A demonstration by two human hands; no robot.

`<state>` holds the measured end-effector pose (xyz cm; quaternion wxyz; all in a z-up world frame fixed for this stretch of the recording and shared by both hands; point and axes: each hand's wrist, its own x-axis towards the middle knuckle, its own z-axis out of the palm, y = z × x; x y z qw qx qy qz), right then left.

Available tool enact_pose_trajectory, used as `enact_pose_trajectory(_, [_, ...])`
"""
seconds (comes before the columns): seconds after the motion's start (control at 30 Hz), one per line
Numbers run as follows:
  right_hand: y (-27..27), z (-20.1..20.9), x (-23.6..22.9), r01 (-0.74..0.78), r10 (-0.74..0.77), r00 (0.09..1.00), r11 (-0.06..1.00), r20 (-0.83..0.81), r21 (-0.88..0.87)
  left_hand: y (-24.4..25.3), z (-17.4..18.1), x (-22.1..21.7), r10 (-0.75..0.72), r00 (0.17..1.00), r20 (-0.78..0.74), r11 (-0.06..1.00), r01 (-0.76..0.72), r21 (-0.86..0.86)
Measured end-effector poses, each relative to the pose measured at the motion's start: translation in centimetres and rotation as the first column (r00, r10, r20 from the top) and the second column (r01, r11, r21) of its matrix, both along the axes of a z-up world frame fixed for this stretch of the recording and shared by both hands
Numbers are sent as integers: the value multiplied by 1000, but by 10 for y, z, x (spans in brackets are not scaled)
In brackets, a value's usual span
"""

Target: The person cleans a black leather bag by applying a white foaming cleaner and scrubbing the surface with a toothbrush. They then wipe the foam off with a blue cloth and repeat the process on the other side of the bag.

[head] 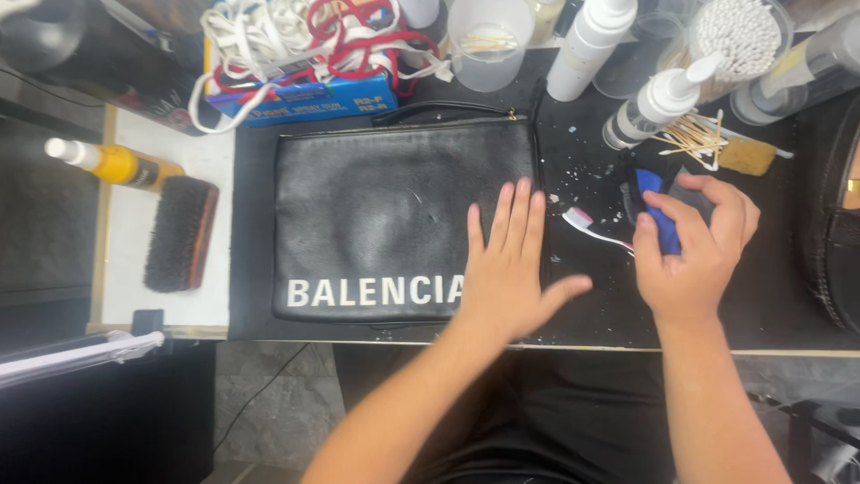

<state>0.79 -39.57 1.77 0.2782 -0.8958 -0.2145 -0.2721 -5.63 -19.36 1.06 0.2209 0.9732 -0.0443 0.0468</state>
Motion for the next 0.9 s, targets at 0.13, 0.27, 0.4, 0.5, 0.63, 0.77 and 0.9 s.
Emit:
enact_pose_trajectory(0.13, [0, -3, -4, -6, 5, 1000, 999, 20, 51, 29, -12, 54, -160, 985, 63, 987, 158, 27])
enact_pose_trajectory(0.27, [0, -8, -1, -90, 74, 977, 993, 201, 71, 63, -6, 90, -194, 976, 96, 980, 189, 60])
enact_pose_trajectory(0.4, [3, -16, 0, -342, 304, 905, 936, 298, 85, 79, 5, 105, -134, 987, 92, 982, 119, 146])
enact_pose_trajectory(0.5, [4, -18, 4, -457, 416, 873, 880, 254, 128, 83, 14, 115, -58, 991, 120, 986, 38, 161])
enact_pose_trajectory(0.63, [5, -18, 3, -425, 396, 899, 891, 188, 160, 91, 20, 134, -100, 995, -5, 972, 98, 212])
enact_pose_trajectory(0.77, [8, -18, 4, -397, 379, 917, 899, 126, 183, 103, 24, 151, -145, 987, -66, 968, 155, 198])
enact_pose_trajectory(0.9, [8, -17, 3, -370, 358, 929, 910, 93, 186, 111, 26, 148, -152, 984, -95, 976, 164, 141])
